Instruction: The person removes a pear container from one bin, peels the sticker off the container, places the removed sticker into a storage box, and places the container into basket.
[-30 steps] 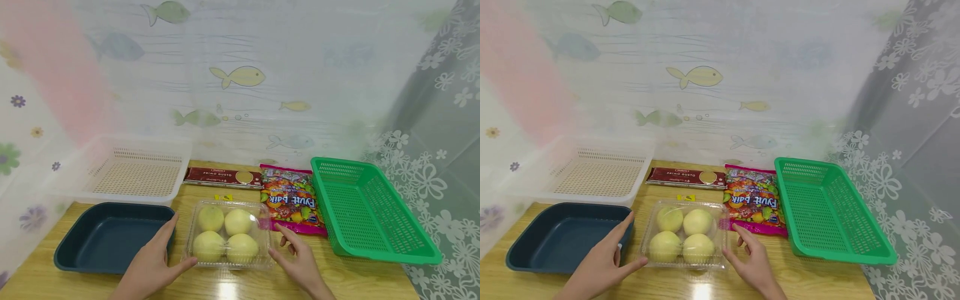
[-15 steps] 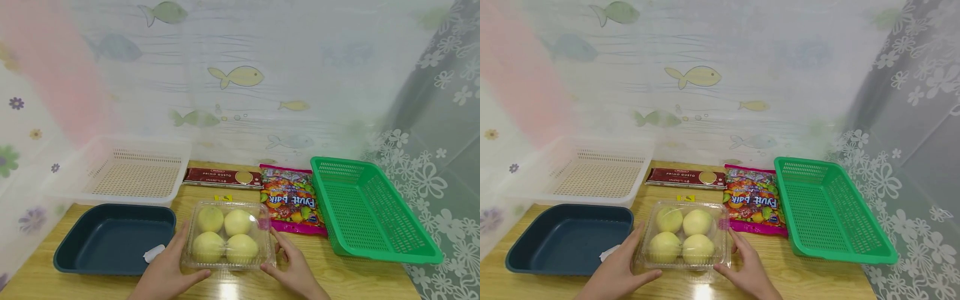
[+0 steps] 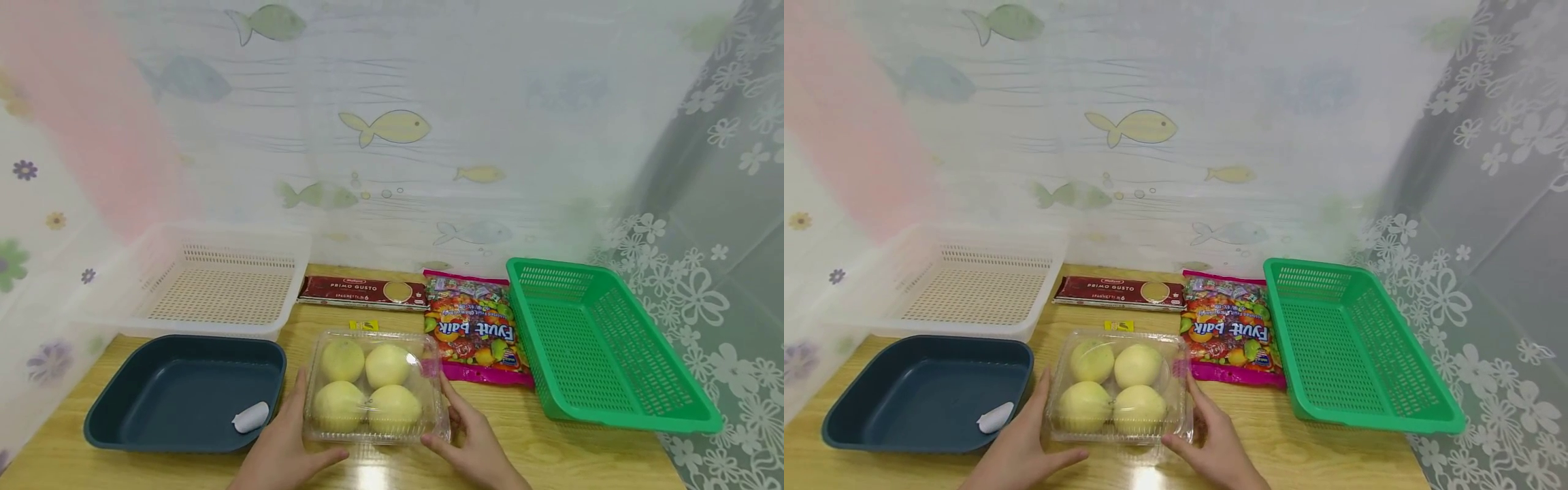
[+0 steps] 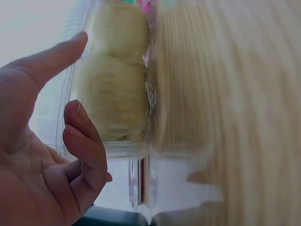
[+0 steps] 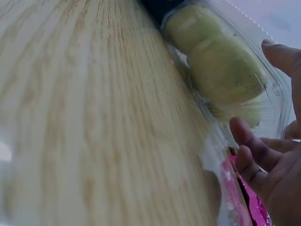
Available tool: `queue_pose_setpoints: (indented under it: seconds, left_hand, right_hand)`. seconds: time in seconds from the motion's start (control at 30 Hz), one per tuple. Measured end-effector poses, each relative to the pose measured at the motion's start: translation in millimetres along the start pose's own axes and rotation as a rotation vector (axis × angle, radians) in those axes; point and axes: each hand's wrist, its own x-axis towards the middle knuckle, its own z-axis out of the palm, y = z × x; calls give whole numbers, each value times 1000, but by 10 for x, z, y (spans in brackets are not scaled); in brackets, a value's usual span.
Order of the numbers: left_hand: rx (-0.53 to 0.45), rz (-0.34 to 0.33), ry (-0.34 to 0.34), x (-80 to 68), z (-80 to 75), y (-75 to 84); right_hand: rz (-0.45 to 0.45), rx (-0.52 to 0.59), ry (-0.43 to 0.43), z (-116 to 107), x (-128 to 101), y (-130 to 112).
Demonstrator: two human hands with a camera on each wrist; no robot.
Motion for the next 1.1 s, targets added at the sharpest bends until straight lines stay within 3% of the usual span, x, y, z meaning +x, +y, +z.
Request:
queue_pose_setpoints:
  seconds: [0.17, 0.5, 1.1]
  left_hand:
    - [-27, 42, 23, 16, 5, -38]
    - [-59, 66, 34, 33, -26, -54]
    - [-120, 107, 62, -4, -23, -37]
  right_hand:
    - [35, 99, -24, 19, 0, 1]
    - [121, 117, -5, 35, 3, -47]
    - [55, 154, -3, 6, -12, -102]
